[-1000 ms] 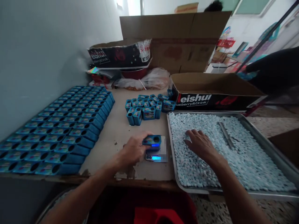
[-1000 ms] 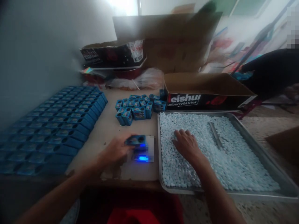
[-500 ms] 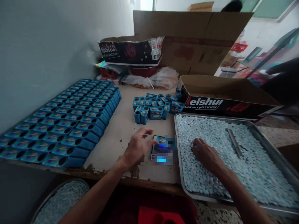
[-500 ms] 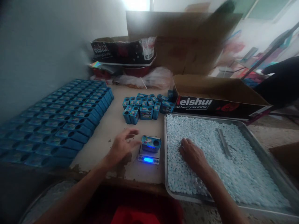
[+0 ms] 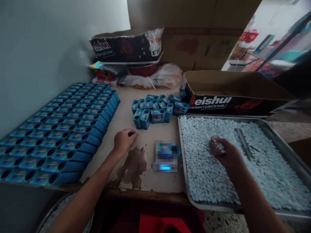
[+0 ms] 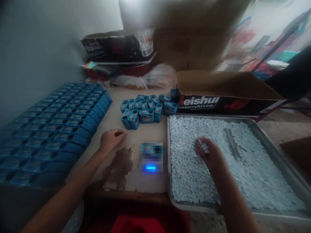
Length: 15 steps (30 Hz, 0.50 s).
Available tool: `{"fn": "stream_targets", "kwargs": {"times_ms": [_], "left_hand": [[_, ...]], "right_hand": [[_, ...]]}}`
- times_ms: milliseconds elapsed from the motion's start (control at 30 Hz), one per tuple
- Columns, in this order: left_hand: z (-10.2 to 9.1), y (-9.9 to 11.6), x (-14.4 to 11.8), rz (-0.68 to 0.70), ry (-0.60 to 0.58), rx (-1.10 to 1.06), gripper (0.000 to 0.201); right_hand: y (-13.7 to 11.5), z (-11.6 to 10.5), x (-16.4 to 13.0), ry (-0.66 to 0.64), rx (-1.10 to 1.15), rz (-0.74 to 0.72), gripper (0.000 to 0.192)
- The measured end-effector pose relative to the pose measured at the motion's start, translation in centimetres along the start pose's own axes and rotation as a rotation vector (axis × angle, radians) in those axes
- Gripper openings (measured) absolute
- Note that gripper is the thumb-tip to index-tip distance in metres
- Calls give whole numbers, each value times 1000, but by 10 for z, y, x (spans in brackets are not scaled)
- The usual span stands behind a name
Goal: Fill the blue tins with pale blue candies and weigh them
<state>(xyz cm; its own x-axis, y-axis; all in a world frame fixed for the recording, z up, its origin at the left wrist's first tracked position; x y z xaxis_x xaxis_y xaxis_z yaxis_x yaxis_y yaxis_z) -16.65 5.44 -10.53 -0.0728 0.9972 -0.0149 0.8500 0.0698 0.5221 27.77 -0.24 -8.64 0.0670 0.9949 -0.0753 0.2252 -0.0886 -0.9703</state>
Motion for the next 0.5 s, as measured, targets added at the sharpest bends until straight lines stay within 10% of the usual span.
{"fn": "stream_targets", "kwargs": {"times_ms": [300, 500], "left_hand": [[-50, 208, -33, 730, 15, -400, 30], [-70, 150, -53, 602, 228, -182, 14]], "right_hand": [[2, -8, -4, -7, 663, 240, 18], [2, -26, -8, 101, 798, 192, 21]]}}
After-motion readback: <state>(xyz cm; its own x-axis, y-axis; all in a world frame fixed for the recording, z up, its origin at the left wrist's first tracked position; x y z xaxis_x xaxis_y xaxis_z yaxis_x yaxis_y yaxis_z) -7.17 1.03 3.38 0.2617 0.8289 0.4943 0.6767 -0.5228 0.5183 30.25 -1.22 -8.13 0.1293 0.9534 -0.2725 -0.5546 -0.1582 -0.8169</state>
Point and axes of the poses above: each hand's wrist, its own x-axis towards the middle knuckle, its own z-axis out of the palm, y = z × x, the point moved 4 cm from there along x, towards the middle knuckle, and after that the axes turned 4 degrees about -y, right-handed, at the moved point
